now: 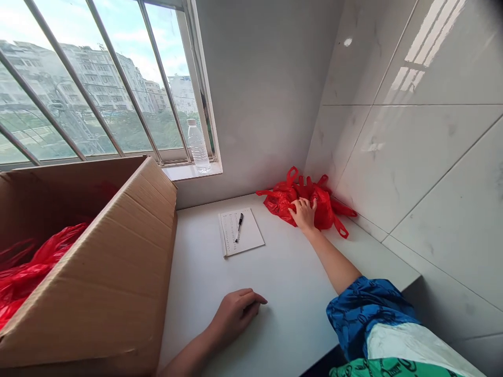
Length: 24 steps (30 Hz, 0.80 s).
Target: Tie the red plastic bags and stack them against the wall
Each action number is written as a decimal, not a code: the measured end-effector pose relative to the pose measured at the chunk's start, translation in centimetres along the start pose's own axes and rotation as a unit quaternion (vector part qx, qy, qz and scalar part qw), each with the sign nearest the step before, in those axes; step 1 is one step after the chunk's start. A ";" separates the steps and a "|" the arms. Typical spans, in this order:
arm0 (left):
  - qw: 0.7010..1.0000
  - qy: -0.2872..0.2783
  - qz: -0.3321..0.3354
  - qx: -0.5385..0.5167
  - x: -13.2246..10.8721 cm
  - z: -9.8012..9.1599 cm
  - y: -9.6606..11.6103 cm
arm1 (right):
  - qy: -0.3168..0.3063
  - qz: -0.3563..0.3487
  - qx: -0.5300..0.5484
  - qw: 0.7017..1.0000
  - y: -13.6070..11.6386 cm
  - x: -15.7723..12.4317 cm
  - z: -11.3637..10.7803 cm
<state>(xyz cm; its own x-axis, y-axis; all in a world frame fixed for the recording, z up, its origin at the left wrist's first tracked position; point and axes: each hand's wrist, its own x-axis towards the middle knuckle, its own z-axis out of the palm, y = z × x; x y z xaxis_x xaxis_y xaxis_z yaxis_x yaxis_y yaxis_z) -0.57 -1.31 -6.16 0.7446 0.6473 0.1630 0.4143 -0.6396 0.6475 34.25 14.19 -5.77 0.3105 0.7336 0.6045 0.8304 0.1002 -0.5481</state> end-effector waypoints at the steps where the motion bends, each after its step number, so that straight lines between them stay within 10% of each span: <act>1: 1.000 0.000 -0.004 -0.005 -0.1 0.0 0.1 | 0.003 0.003 0.024 1.000 -0.3 0.0 -0.2; 6: 0.993 -0.006 -0.050 -0.103 -0.3 -0.2 0.3 | 0.007 0.041 0.186 0.982 -2.0 -0.9 -2.1; 10: 0.961 0.101 -0.124 -0.225 0.7 -0.8 -0.5 | -0.060 0.057 0.316 0.945 -4.5 -2.8 -3.6; 16: 0.888 0.214 -0.211 -0.349 4.1 -2.3 -1.6 | -0.245 0.159 0.549 0.783 -8.7 -7.0 -3.9; 24: 0.855 0.291 -0.219 -0.370 4.6 -2.8 -1.7 | -0.251 0.190 0.513 0.799 -8.3 -9.0 -2.3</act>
<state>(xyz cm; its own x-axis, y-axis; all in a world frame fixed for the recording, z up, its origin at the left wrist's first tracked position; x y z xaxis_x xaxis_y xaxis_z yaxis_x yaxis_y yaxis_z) 0.69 3.92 -4.47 0.1273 0.9918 -0.0122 -0.0179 0.0146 0.9997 25.62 5.20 -5.35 0.0116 0.9934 0.1141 -0.1750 0.1144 -0.9779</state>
